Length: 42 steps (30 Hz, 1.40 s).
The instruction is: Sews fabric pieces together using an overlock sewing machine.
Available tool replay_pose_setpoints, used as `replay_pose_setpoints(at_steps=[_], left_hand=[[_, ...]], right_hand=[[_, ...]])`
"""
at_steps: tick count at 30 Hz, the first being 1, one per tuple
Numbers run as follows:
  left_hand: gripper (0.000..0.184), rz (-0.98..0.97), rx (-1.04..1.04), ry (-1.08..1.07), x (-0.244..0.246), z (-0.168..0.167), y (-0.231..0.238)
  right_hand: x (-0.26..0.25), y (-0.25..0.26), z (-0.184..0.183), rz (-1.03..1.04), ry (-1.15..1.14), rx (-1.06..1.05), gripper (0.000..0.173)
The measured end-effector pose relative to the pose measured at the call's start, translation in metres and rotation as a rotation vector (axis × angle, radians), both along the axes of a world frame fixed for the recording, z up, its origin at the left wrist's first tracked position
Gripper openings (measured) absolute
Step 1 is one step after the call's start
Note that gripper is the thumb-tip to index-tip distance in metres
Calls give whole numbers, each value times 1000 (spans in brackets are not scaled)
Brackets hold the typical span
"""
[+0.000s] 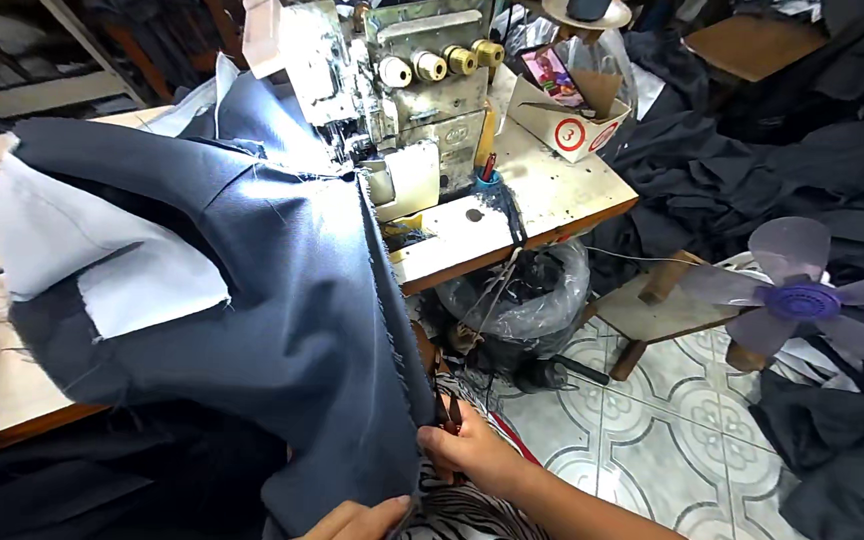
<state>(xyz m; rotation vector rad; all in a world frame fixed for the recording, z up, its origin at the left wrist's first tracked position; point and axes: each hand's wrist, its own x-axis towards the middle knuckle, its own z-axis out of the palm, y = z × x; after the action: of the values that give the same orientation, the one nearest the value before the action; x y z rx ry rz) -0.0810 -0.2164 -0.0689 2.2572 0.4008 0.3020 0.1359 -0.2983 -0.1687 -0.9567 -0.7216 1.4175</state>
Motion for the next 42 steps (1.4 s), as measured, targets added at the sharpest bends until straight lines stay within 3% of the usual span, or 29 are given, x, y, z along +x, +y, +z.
replay_pose_setpoints(at_steps=[7,10,14,16,18,19,21,23,25,29,32,40,42], left_hand=[[45,-128,-74,196,12,-34,-6],[47,-160,-101,193,13,-35,-2],[51,-218,-164,260,21,-34,-1],[50,-289,-206,313,27,-32,4],[38,-379,-182,304,33,-29,20],[30,-355,-95,226,38,-26,31],[31,-109,250,20,61,-12,64],[50,157,584,11,92,9,110],[69,329,735,150,112,24,160],[94,430,766,390,128,39,220],[98,381,802,451,139,49,239],[130,362,482,841,178,83,310],[127,403,478,855,188,83,328]], right_hand=[[-15,-5,8,-154,-152,-22,21],[-13,-5,8,-197,-216,-77,24],[-9,-9,4,-172,-281,12,30],[-9,-10,5,-195,-342,38,24],[-9,-10,5,-224,-401,46,18],[-8,-10,4,-236,-426,57,17],[-7,-10,4,-240,-471,77,15],[-7,-10,8,-240,-501,55,13],[-7,-4,13,-256,-496,11,11],[2,22,17,-293,-483,-4,12],[11,49,10,-345,-431,13,11],[46,125,18,-377,-324,51,10],[49,142,30,-392,-295,34,11]])
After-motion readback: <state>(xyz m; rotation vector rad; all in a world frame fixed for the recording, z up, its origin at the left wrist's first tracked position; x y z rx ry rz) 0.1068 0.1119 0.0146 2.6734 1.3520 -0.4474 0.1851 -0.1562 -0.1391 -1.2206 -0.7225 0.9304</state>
